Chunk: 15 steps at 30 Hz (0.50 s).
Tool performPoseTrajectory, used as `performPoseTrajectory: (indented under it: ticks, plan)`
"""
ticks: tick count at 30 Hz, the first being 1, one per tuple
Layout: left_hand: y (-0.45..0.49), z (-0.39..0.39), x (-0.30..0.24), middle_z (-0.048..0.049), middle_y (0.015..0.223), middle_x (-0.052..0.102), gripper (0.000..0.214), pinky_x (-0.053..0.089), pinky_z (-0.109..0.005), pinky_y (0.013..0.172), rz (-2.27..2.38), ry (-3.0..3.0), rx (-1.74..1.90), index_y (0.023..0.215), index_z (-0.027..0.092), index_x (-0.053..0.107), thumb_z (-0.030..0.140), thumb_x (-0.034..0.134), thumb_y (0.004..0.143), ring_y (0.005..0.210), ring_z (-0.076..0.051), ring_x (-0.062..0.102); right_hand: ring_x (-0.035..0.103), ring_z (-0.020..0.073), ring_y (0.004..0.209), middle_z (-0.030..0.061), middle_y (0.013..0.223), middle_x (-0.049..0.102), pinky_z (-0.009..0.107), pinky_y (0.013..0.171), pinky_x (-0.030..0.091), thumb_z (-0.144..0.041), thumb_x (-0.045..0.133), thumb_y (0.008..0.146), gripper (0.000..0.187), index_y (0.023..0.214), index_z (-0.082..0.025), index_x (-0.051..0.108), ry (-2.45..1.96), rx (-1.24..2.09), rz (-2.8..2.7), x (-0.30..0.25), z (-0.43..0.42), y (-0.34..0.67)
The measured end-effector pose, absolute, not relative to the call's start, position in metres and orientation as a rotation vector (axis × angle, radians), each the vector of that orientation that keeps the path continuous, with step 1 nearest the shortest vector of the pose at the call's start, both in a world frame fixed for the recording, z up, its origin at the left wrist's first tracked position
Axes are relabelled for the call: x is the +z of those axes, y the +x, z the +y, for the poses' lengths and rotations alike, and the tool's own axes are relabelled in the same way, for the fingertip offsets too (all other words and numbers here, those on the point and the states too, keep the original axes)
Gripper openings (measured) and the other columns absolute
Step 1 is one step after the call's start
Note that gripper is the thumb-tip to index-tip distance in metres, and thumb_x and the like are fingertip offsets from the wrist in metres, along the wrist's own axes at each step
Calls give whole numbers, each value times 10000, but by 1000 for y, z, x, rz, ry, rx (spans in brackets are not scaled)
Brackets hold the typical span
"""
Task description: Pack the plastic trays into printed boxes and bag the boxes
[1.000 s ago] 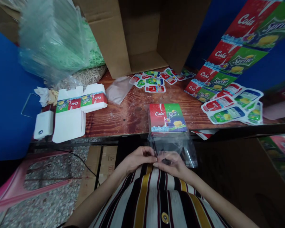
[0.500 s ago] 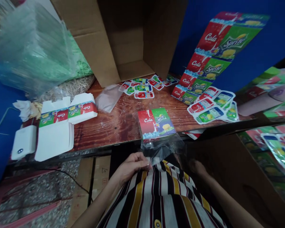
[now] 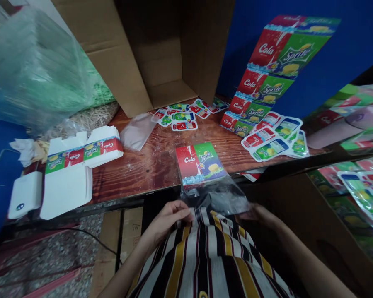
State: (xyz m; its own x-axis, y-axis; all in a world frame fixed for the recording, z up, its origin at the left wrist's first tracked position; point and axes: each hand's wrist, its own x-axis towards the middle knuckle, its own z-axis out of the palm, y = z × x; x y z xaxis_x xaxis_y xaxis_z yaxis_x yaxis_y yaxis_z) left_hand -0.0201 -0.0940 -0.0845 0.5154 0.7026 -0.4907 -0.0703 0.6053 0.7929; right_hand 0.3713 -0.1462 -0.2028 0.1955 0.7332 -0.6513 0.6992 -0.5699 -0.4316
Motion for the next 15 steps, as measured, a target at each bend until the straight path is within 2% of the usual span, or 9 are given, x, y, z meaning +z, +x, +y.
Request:
performPoseTrajectory:
  ticks: [2,4,7,10,12,13,15]
  plan:
    - [-21,-93,-89,-66,815,708,338,471,-239,730,947,797,555,795,128,678,453,756,746,712,-130,620,642,120,566,12,644,661,282,661,552,-451,505,974,411,806,-114,667,-2337,1422,-1411,-199,-144,369]
    - [-21,-91,-93,-68,860,705,345,477,-241,745,964,797,556,832,131,702,459,758,740,733,-130,619,621,119,542,0,585,625,278,658,547,-472,525,962,454,702,-118,640,-2310,1443,-1400,-194,-143,368]
    - [-21,-89,-96,-72,875,698,331,477,-245,751,967,812,558,836,135,717,451,755,743,746,-137,621,615,107,538,-14,591,624,264,642,538,-468,516,970,455,694,-124,628,-2243,1449,-1389,-184,-141,367]
    - [-21,-88,-96,-73,862,692,308,472,-247,753,968,855,576,834,137,723,434,745,754,752,-141,618,607,139,494,25,549,622,246,578,512,-493,425,983,552,622,-133,637,-2171,1391,-1383,-173,-138,362]
    - [-20,-86,-96,-75,860,693,292,463,-243,751,968,889,567,834,137,725,421,733,767,759,-141,615,640,168,537,74,641,680,252,582,511,-496,377,988,552,749,-117,700,-2121,1353,-1379,-167,-135,357]
    - [-20,-85,-96,-77,868,694,285,460,-242,748,963,900,566,830,137,725,416,729,771,759,-140,613,670,175,598,92,757,718,260,613,519,-488,331,1003,540,917,-117,714,-2080,1357,-1374,-165,-133,355]
    - [-20,-84,-96,-77,887,695,277,458,-241,744,958,904,574,815,138,720,410,733,767,755,-138,609,704,181,711,115,966,731,286,678,532,-462,196,1032,562,1203,-157,636,-2036,1379,-1360,-162,-129,352]
